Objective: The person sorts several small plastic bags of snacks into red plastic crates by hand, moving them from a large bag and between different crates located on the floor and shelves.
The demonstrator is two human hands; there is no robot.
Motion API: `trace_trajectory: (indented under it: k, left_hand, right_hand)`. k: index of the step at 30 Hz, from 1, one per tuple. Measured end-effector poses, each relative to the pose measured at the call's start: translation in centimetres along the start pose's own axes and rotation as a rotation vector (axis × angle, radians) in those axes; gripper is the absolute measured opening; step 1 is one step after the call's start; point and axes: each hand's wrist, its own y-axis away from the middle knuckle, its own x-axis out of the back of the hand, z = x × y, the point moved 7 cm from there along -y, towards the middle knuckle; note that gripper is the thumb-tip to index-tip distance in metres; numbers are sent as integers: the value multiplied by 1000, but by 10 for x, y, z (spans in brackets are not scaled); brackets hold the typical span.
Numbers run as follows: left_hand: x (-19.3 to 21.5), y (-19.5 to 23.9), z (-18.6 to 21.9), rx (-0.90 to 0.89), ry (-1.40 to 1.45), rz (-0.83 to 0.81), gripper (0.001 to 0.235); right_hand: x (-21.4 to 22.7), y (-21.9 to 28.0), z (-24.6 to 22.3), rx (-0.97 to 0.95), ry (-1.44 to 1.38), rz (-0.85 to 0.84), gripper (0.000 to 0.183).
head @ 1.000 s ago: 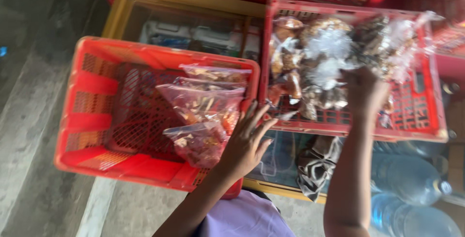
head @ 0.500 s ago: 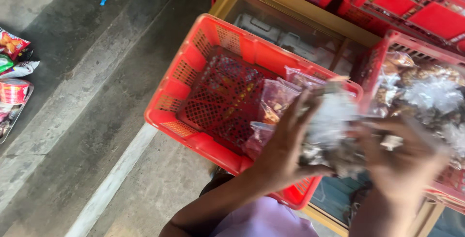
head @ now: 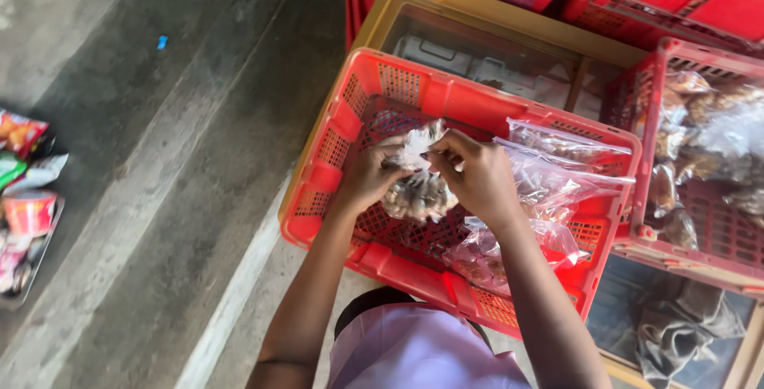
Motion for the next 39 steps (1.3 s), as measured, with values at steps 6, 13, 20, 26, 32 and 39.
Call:
trace_trajectory:
  k: [6, 13, 20, 26, 32, 39]
  left_hand:
    - [-10, -49, -70, -41, -491, 39, 35]
    - [-59, -91, -134, -132, -314, 89, 46]
    - [-68, -94, -121, 40, -373, -106, 59]
    - [-43, -40, 62, -375, -568, 382, 58]
    - [-130, 6, 165, -595, -499, 92, 68]
    - [-230, 9, 160, -592, -527, -225, 87]
  right_hand:
    - [34, 15, 31, -147, -108, 154, 7]
    - [68, 52, 64, -375, -209, 283, 16]
    - [89, 85, 83, -418, -345, 395, 18]
    - [96, 116, 93, -445, -360, 530, 24]
    - [108, 134, 86, -485, -161, 625, 42]
    - [152, 181, 92, -600, -51, 668, 35]
